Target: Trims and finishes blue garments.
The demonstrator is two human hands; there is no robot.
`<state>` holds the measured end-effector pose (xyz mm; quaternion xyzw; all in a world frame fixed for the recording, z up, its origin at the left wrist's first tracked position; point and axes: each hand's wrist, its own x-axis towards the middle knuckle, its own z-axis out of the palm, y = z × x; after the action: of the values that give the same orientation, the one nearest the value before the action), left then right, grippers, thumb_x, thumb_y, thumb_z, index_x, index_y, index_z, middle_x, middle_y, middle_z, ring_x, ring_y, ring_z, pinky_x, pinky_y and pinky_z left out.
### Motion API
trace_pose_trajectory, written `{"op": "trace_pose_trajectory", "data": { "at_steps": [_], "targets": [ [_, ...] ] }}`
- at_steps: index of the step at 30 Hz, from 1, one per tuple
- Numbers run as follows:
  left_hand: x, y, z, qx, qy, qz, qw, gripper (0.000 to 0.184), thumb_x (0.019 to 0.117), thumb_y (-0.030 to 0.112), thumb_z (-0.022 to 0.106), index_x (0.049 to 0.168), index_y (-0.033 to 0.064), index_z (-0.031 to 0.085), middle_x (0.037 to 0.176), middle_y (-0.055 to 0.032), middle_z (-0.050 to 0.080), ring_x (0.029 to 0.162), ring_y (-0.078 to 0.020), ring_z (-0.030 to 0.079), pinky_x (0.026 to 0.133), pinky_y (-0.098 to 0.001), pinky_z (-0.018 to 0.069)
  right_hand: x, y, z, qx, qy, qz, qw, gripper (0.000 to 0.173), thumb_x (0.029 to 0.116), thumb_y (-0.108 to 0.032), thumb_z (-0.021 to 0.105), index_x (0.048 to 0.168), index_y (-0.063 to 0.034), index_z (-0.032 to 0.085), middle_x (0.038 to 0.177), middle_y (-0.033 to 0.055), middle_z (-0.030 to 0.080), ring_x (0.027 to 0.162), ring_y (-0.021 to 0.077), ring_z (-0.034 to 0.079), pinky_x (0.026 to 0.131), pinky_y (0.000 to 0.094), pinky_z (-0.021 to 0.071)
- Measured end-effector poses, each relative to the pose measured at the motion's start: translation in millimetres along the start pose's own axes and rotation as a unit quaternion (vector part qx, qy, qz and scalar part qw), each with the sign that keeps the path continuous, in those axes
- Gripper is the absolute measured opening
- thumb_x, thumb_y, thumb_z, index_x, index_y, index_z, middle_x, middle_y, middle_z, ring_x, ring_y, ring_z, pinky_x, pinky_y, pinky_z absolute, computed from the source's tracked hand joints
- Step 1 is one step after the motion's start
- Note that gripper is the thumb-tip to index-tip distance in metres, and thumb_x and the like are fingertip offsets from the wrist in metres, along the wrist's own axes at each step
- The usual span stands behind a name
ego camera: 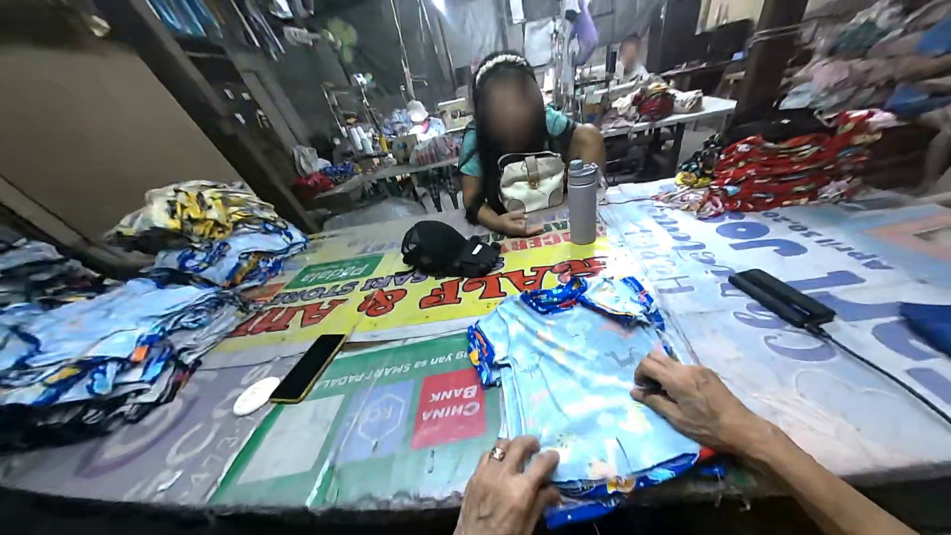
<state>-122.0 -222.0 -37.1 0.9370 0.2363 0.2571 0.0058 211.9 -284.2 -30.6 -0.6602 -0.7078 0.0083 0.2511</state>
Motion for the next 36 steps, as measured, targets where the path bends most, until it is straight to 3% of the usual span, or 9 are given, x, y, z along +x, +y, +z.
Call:
{"op": "trace_pose_trajectory", "data": {
  "at_steps": [6, 11, 15, 19, 21, 23, 25, 28, 36],
  "targets": [
    [10, 1, -10, 0.011, 0.091, 0.047, 0.995, 0.014, 0.1003, 0.016, 0.058, 0.101, 0.0106, 0.071, 0.093, -0.0067, 0.069, 0.087, -0.0176, 0.07, 0.074, -0.0268, 0.0591, -5, 3, -10, 0.044, 0.043, 0.059, 0.996, 0.04, 0.0939, -0.039, 0.069, 0.114, -0.0049, 0.068, 0.103, 0.0154, 0.07, 0.083, 0.0314, 0.07, 0.069, 0.0542, 0.0572],
    [17, 5, -34, 0.045, -0.124, 0.09, 0.987, 0.039, 0.0968, 0.055, 0.058, 0.096, 0.0199, 0.075, 0.086, -0.0006, 0.07, 0.077, -0.021, 0.068, 0.071, -0.0452, 0.0522, -17, 41, -31, 0.006, 0.023, 0.196, 0.98, 0.045, 0.0952, -0.035, 0.071, 0.124, -0.0005, 0.062, 0.114, 0.0229, 0.066, 0.094, 0.0408, 0.069, 0.077, 0.0617, 0.0546],
    [81, 1, -48, 0.056, -0.089, 0.121, 0.987, 0.033, 0.1022, 0.043, 0.054, 0.096, 0.0175, 0.074, 0.078, -0.0007, 0.069, 0.071, -0.0203, 0.068, 0.07, -0.0437, 0.055, -27, 62, -23, -0.087, 0.053, 0.15, 0.984, 0.028, 0.0987, -0.029, 0.066, 0.106, -0.0025, 0.073, 0.114, 0.0231, 0.068, 0.106, 0.0468, 0.065, 0.084, 0.0665, 0.0508],
    [179, -12, -27, 0.02, -0.074, 0.065, 0.995, 0.027, 0.1031, 0.024, 0.057, 0.117, 0.0054, 0.07, 0.111, -0.0144, 0.071, 0.104, -0.0321, 0.069, 0.088, -0.0506, 0.055, -24, 37, -23, -0.037, 0.136, 0.108, 0.984, 0.05, 0.1047, -0.045, 0.043, 0.11, -0.0073, 0.077, 0.112, 0.0186, 0.071, 0.106, 0.0417, 0.067, 0.085, 0.0629, 0.0526],
    [215, -31, 7, -0.002, -0.062, 0.006, 0.998, 0.057, 0.099, 0.044, 0.063, 0.138, 0.0035, 0.06, 0.14, -0.0184, 0.061, 0.128, -0.0345, 0.06, 0.104, -0.0552, 0.0481, -24, 14, -18, -0.021, 0.141, 0.106, 0.984, 0.064, 0.1022, -0.059, 0.041, 0.119, -0.0066, 0.074, 0.117, 0.0184, 0.071, 0.11, 0.0404, 0.068, 0.088, 0.0616, 0.0542],
    [232, -50, 47, 0.009, -0.114, -0.083, 0.99, 0.105, 0.084, 0.076, 0.061, 0.16, 0.0086, 0.034, 0.164, -0.018, 0.034, 0.151, -0.0339, 0.035, 0.117, -0.0617, 0.0307, -27, -5, -7, -0.038, 0.117, 0.116, 0.986, 0.075, 0.0988, -0.068, 0.039, 0.132, -0.007, 0.069, 0.131, 0.0168, 0.068, 0.121, 0.0393, 0.065, 0.096, 0.0623, 0.0516],
    [232, -63, 78, 0.021, -0.184, -0.152, 0.971, 0.119, 0.076, 0.088, 0.055, 0.162, 0.0097, 0.03, 0.165, -0.0172, 0.032, 0.153, -0.0343, 0.03, 0.121, -0.0665, 0.0189, -29, -12, 11, -0.062, 0.091, 0.137, 0.984, 0.081, 0.0976, -0.07, 0.036, 0.143, -0.0078, 0.061, 0.141, 0.0151, 0.064, 0.13, 0.0371, 0.06, 0.105, 0.0614, 0.0466],
    [230, -61, 80, 0.046, -0.22, -0.169, 0.96, 0.097, 0.0805, 0.081, 0.056, 0.146, 0.0101, 0.054, 0.151, -0.0114, 0.053, 0.142, -0.0309, 0.046, 0.114, -0.0651, 0.0287, -31, -13, 25, -0.068, 0.093, 0.17, 0.979, 0.087, 0.096, -0.072, 0.037, 0.148, -0.0045, 0.055, 0.147, 0.0165, 0.059, 0.136, 0.0361, 0.056, 0.112, 0.0594, 0.0414],
    [183, -52, 43, -0.058, -0.163, -0.233, 0.957, 0.064, 0.0917, 0.054, 0.064, 0.136, 0.0074, 0.059, 0.117, -0.015, 0.072, 0.113, -0.0321, 0.067, 0.096, -0.0583, 0.0485, -26, -28, 14, -0.057, -0.009, 0.216, 0.975, 0.104, 0.0802, -0.085, 0.051, 0.144, -0.0034, 0.059, 0.158, 0.0156, 0.047, 0.149, 0.0368, 0.041, 0.119, 0.0632, 0.029]
  ]
}}
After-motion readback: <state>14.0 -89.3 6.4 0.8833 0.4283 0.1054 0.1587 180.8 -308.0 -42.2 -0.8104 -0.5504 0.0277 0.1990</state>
